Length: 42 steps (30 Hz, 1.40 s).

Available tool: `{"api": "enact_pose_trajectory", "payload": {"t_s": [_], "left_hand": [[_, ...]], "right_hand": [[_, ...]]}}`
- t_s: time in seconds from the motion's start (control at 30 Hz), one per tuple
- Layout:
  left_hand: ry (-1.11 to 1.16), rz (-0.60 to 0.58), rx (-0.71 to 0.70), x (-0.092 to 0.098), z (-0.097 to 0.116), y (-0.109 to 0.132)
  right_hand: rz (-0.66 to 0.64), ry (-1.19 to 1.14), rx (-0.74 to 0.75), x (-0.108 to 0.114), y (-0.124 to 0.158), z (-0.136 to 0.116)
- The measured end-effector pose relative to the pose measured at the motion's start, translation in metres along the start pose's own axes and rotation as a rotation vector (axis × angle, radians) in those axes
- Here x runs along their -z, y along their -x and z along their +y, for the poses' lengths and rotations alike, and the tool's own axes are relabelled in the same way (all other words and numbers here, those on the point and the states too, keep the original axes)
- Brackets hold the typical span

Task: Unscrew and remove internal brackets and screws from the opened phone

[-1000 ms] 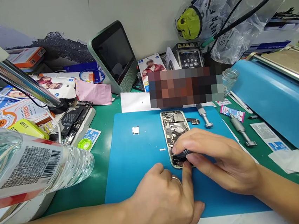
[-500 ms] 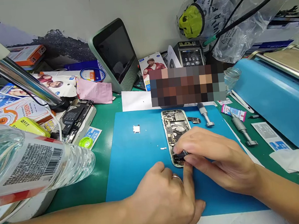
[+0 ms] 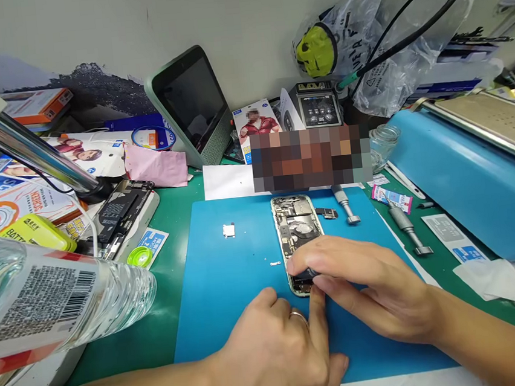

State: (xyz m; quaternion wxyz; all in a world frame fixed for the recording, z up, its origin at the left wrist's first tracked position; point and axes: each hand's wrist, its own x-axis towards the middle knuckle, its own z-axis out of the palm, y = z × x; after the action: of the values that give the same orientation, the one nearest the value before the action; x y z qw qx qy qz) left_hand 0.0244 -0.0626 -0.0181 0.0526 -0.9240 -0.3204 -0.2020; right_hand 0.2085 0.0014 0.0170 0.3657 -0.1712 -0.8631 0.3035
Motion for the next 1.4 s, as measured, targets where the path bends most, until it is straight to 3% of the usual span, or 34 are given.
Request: {"api": "enact_pose_trajectory", "payload": {"t_s": [0.33,0.53,0.6,0.7,0.83,1.13,1.4], "left_hand": [[-0.002,-0.026,-0.008,0.004,0.000,0.000],[0.023,-0.002,-0.013,0.004,0.000,-0.001],[0.011,-0.007,-0.004,0.003,0.000,-0.001],[-0.007,-0.057,0.007,0.003,0.000,0.000],[-0.003,-0.083,-0.003,0.002,-0.001,0.002],[0.007,-0.059,0.000,0.003,-0.001,0.001],[0.004,-0.072,0.001,0.003,-0.001,0.001]], "right_hand": [[0.029,0.008,-0.021,-0.002,0.000,0.001],[0.027,0.004,0.085,-0.004,-0.001,0.000],[0.040,0.028,0.019,-0.003,0.001,0.001],[0.130,0.050,-0.086,-0.001,0.007,0.003],[0.292,0.084,-0.039,0.004,0.012,0.007],[0.213,0.196,0.021,0.014,0.009,0.003],[0.238,0.211,0.035,0.015,0.010,0.002]]}}
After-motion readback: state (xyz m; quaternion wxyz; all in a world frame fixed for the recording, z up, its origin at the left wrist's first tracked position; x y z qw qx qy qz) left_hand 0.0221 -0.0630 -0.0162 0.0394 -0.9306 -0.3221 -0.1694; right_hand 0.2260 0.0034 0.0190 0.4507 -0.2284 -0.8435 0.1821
